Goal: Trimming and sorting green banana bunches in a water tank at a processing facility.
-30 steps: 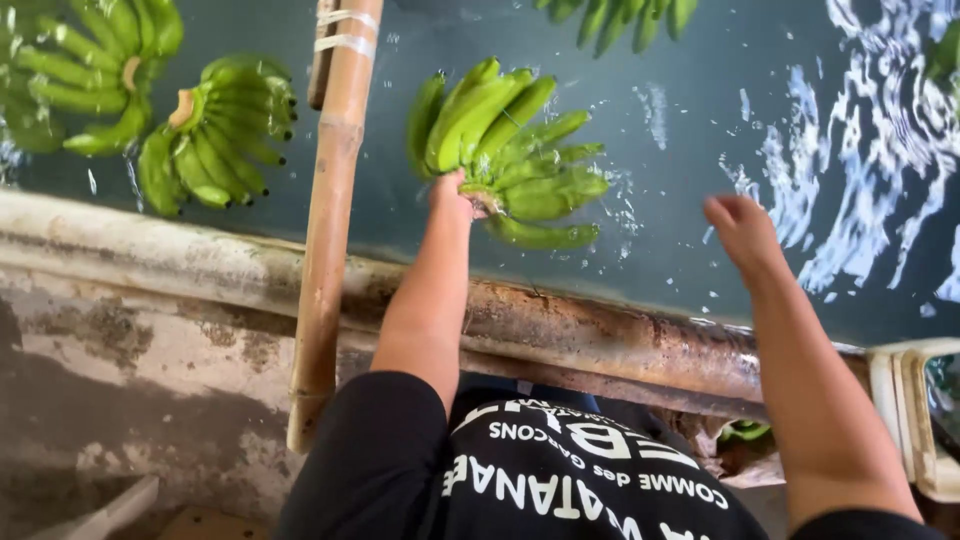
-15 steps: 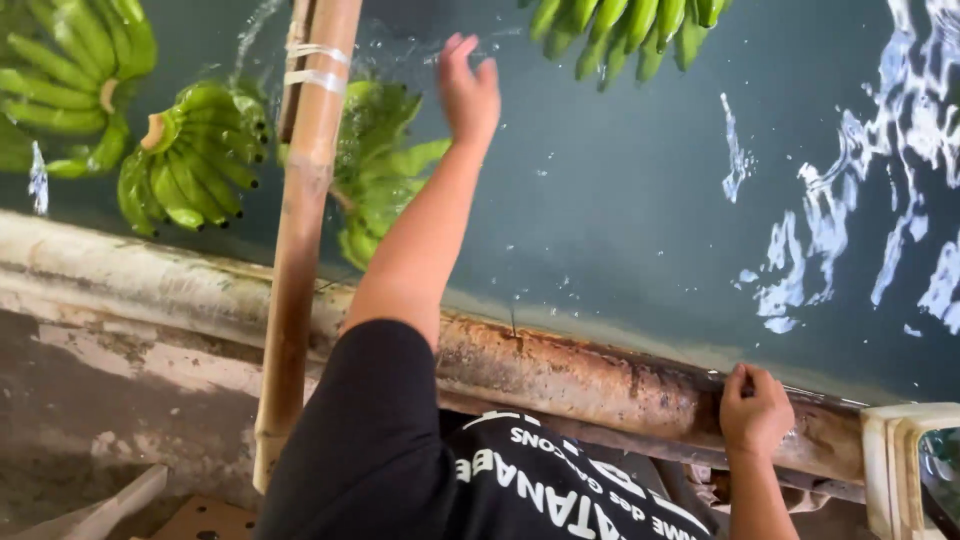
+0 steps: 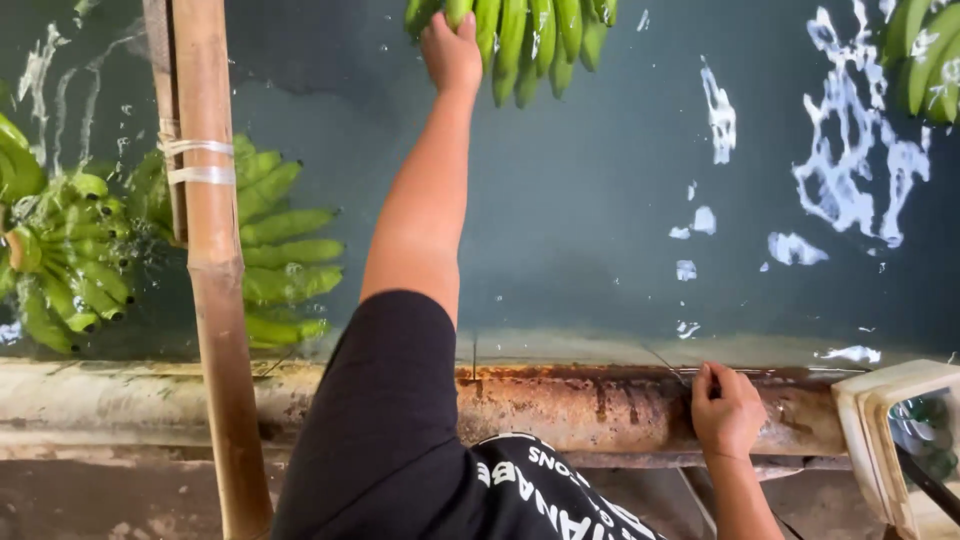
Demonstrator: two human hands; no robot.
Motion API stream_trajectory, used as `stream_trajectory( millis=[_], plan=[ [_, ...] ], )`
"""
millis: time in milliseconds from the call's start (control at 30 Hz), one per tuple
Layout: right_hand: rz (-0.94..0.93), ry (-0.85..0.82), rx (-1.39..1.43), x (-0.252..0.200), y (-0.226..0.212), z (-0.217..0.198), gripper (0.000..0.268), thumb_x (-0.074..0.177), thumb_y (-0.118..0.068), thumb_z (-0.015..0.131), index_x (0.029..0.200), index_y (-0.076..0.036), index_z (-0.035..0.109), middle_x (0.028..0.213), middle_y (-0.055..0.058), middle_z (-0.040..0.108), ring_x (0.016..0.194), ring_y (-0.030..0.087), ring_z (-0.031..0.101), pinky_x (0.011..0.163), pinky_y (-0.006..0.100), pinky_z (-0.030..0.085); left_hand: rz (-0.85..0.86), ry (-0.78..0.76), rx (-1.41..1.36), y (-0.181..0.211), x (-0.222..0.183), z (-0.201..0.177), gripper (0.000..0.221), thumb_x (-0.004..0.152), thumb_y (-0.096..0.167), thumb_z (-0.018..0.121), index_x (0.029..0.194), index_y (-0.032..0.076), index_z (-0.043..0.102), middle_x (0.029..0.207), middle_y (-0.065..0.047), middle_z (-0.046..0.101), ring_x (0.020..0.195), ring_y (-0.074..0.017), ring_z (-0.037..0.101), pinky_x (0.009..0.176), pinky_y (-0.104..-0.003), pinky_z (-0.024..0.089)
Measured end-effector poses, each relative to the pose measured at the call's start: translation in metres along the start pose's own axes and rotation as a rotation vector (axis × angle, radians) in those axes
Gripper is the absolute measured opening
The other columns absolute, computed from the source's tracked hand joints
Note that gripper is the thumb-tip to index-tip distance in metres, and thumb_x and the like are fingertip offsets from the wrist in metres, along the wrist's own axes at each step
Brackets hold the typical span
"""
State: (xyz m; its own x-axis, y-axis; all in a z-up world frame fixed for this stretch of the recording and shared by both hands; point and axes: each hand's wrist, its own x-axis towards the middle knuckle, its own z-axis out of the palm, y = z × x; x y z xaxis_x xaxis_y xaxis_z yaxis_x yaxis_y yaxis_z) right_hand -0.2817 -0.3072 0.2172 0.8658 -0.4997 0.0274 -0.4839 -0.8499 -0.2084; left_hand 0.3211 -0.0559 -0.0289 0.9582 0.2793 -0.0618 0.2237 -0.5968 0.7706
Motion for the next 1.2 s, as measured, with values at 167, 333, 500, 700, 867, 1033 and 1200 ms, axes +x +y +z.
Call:
stream_trajectory(
  millis=[167,333,500,700,867,1033,1200],
  plan=[
    [-0.004,0.000,-0.007,0.004,-0.007,-0.006,0.009,0.100,-0.022,0.073,0.099,-0.013,0.074,0.087,0.009,0.068,0.082,0.031,0.067,0.074,0.044,0.053,0.240,0.153,-0.135,0.029,-0.129,-0.061,0.046,0.090,0.027,0.075,0.126,0.004,0.057,0.119,-0.017,0.061,0.114,-0.0402,0.054,0.101,-0.052,0.042],
    [-0.006,-0.003,-0.001,0.006,-0.013,-0.008,0.010,0.100,-0.022,0.072,0.101,-0.012,0.074,0.089,0.010,0.069,0.083,0.032,0.066,0.075,0.044,0.053,0.562,0.030,-0.076,0.042,-0.206,-0.111,0.047,0.089,0.016,0.079,0.130,0.016,0.057,0.125,-0.009,0.059,0.124,-0.0314,0.056,0.108,-0.048,0.045],
    [-0.009,-0.022,0.005,0.003,-0.009,-0.006,0.009,0.101,-0.021,0.072,0.101,-0.012,0.074,0.090,0.010,0.069,0.083,0.032,0.067,0.076,0.044,0.053,0.599,0.043,0.083,0.093,-0.146,-0.107,0.060,0.079,0.024,0.084,0.130,0.010,0.053,0.131,-0.014,0.059,0.126,-0.0373,0.054,0.107,-0.051,0.042],
    [0.005,-0.021,0.020,0.005,-0.006,-0.003,0.009,0.101,-0.021,0.071,0.101,-0.012,0.073,0.090,0.010,0.069,0.084,0.032,0.067,0.076,0.044,0.053,0.027,-0.578,0.291,0.019,-0.102,-0.021,0.075,0.079,0.039,0.085,0.137,0.010,0.047,0.123,-0.015,0.066,0.114,-0.0355,0.063,0.102,-0.050,0.043],
    [0.014,-0.003,0.021,0.007,-0.008,-0.003,0.010,0.101,-0.022,0.072,0.100,-0.012,0.073,0.088,0.010,0.068,0.083,0.033,0.066,0.076,0.044,0.053,-0.011,-0.544,0.184,0.004,-0.153,-0.034,0.049,0.090,0.036,0.079,0.130,0.016,0.060,0.121,-0.015,0.071,0.115,-0.0376,0.065,0.098,-0.046,0.049],
    [0.021,-0.003,0.035,0.011,-0.009,-0.002,0.011,0.101,-0.023,0.071,0.098,-0.012,0.072,0.087,0.011,0.068,0.082,0.034,0.066,0.075,0.045,0.053,-0.398,-0.879,-0.906,-0.087,-0.173,-0.059,0.080,0.086,0.037,0.080,0.149,0.007,0.042,0.147,-0.009,0.057,0.134,-0.0273,0.053,0.110,-0.044,0.046],
    [0.027,0.036,0.040,0.012,-0.017,-0.004,0.013,0.094,-0.024,0.070,0.092,-0.012,0.072,0.087,0.012,0.069,0.084,0.037,0.067,0.074,0.047,0.053,-0.600,-0.779,-0.986,-0.064,-0.197,-0.113,0.109,0.079,0.075,0.062,0.159,0.010,0.027,0.160,-0.010,0.041,0.145,-0.0311,0.043,0.113,-0.051,0.042]
  ],
)
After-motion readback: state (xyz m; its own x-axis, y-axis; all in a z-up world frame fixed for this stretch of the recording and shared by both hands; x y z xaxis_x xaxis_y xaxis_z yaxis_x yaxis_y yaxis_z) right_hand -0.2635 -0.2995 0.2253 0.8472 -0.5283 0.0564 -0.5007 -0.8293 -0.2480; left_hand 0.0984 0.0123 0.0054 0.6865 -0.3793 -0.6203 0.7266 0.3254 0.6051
